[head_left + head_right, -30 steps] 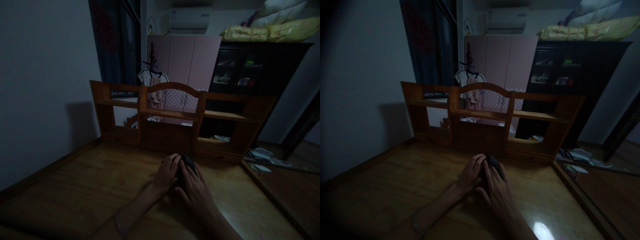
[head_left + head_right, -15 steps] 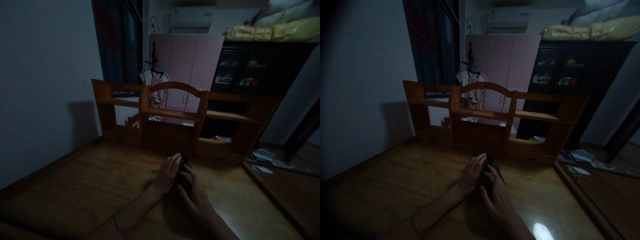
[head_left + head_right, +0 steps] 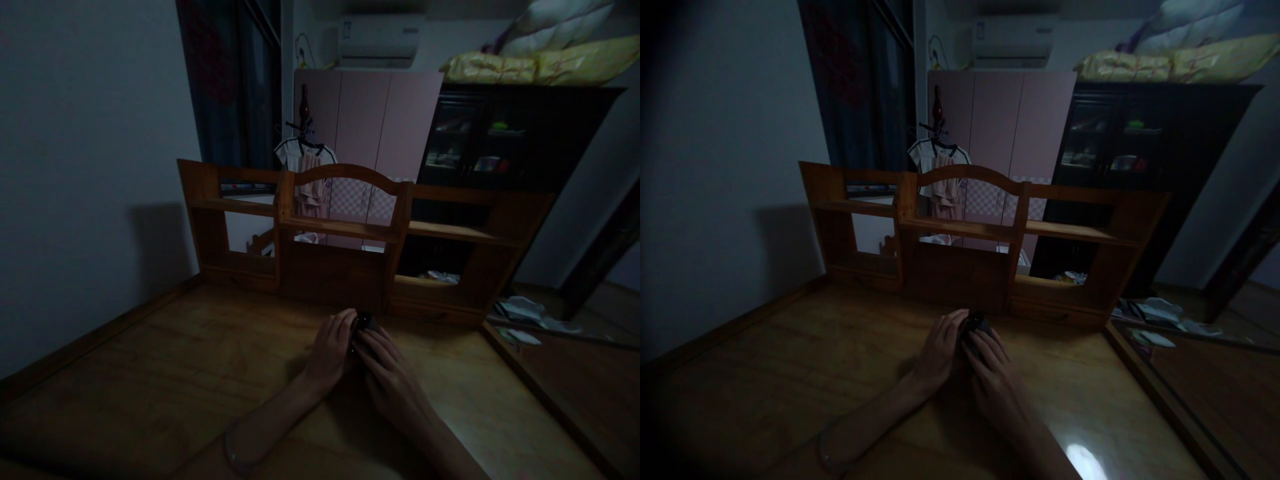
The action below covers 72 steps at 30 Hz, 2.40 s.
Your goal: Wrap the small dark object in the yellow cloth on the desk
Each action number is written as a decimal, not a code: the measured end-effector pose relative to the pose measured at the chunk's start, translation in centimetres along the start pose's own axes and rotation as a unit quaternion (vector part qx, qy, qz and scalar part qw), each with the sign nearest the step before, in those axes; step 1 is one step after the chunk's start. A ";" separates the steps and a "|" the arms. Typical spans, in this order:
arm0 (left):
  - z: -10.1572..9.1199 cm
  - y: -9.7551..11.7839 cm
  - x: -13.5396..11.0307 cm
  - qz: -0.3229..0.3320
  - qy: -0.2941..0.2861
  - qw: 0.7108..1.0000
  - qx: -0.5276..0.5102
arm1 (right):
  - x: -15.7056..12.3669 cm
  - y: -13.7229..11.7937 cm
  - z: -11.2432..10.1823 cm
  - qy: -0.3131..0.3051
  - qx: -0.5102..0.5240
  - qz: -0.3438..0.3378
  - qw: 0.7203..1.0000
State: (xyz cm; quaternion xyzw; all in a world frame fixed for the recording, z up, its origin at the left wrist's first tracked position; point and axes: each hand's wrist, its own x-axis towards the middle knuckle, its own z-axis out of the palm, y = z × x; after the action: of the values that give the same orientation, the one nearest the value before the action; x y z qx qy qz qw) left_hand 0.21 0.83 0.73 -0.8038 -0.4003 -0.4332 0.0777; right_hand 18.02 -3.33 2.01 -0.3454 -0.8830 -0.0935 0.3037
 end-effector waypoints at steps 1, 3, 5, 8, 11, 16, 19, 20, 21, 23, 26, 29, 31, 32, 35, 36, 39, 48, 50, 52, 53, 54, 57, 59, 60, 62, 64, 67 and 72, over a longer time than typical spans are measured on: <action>0.0 0.0 0.0 0.002 -0.001 1.000 0.000 | 0.1 0.0 -0.3 -0.002 -0.021 -0.017 1.000; 0.1 0.0 -0.1 0.004 0.001 1.000 0.002 | 0.4 0.0 -0.8 -0.014 -0.052 -0.047 0.997; 0.2 0.0 -0.2 0.006 0.001 1.000 0.006 | 0.7 0.0 -1.1 -0.029 -0.066 -0.060 0.996; 0.3 0.1 -0.2 0.013 -0.001 1.000 0.011 | 0.8 0.0 -1.4 -0.035 -0.065 -0.052 0.996; 0.2 0.2 -0.3 0.016 0.003 1.000 0.013 | 0.9 0.0 -1.2 -0.036 -0.048 -0.045 0.997; 0.1 0.2 -0.2 0.017 0.014 0.999 0.025 | 0.6 -0.1 -0.2 -0.020 0.015 0.004 1.000; 0.0 0.1 -0.2 0.019 0.008 0.999 0.030 | 0.3 0.0 0.5 -0.019 0.064 0.038 0.997; 0.0 0.1 -0.2 0.018 0.008 0.999 0.031 | 0.2 0.0 0.6 -0.020 0.077 0.041 0.996; 0.0 0.0 -0.2 0.017 0.009 0.999 0.033 | 0.2 0.0 0.7 -0.021 0.088 0.042 0.995; -0.1 0.0 -0.2 0.017 0.008 0.999 0.035 | 0.2 -0.1 0.7 -0.017 0.105 0.044 0.993; -0.2 0.0 -0.2 0.016 0.004 0.999 0.039 | 0.2 -0.2 0.6 -0.010 0.114 0.049 0.992; -0.4 0.1 -0.1 0.020 0.003 0.999 0.046 | 0.2 -0.1 0.7 -0.012 0.111 0.047 0.993; -0.4 0.2 -0.2 0.024 0.002 0.998 0.050 | 0.2 -0.1 1.0 -0.012 0.107 0.046 0.993; -0.4 0.2 -0.2 0.025 0.002 0.998 0.052 | 0.2 -0.1 1.1 -0.012 0.105 0.047 0.993; -0.3 0.1 -0.2 0.024 0.000 0.998 0.057 | 0.2 0.0 1.3 -0.011 0.107 0.048 0.993; -0.2 0.1 -0.2 0.026 0.001 0.998 0.060 | 0.2 -0.1 1.2 -0.011 0.110 0.048 0.993; -0.1 0.0 -0.3 0.030 0.003 0.998 0.061 | 0.2 -0.2 1.1 -0.010 0.121 0.048 0.991; -0.2 0.1 -0.3 0.028 0.003 0.998 0.064 | -0.2 0.2 2.3 0.045 0.185 0.030 0.981; -0.1 0.1 -0.3 0.032 0.005 0.997 0.065 | -0.2 0.2 2.4 0.042 0.193 0.038 0.980; -0.2 0.1 -0.3 0.035 0.007 0.997 0.066 | -0.2 0.1 2.3 0.030 0.203 0.051 0.977; -0.2 0.1 -0.3 0.036 0.007 0.997 0.066 | -0.2 0.0 2.2 0.025 0.208 0.056 0.976; -0.2 0.1 -0.3 0.038 0.005 0.997 0.065 | -0.2 0.0 2.0 0.021 0.212 0.058 0.975; -0.3 0.2 -0.2 0.044 0.007 0.997 0.057 | -0.2 0.0 1.7 0.024 0.215 0.057 0.975; -0.4 0.2 -0.2 0.047 0.011 0.998 0.051 | -0.3 0.0 1.7 0.024 0.218 0.057 0.974; -0.4 0.2 -0.2 0.047 0.013 0.998 0.049 | -0.3 0.1 1.7 0.021 0.220 0.059 0.973; -0.4 0.2 -0.2 0.048 0.009 0.998 0.046 | -0.4 0.2 1.9 0.019 0.220 0.058 0.974; -0.4 0.2 -0.2 0.049 0.002 0.997 0.051 | -0.5 0.3 2.1 0.022 0.215 0.054 0.975; -0.3 0.1 -0.2 0.050 0.006 0.996 0.068 | -0.5 0.5 2.5 0.030 0.201 0.055 0.978; -0.3 0.1 -0.2 0.049 0.004 0.997 0.056 | -0.4 0.4 2.6 0.041 0.179 0.053 0.981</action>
State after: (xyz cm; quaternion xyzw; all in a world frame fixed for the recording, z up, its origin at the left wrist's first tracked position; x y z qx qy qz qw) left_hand 0.00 0.51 0.73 -0.8148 -0.3841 -0.4093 0.1453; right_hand 17.35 -2.28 -0.34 -0.3277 -0.8526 0.0685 0.4012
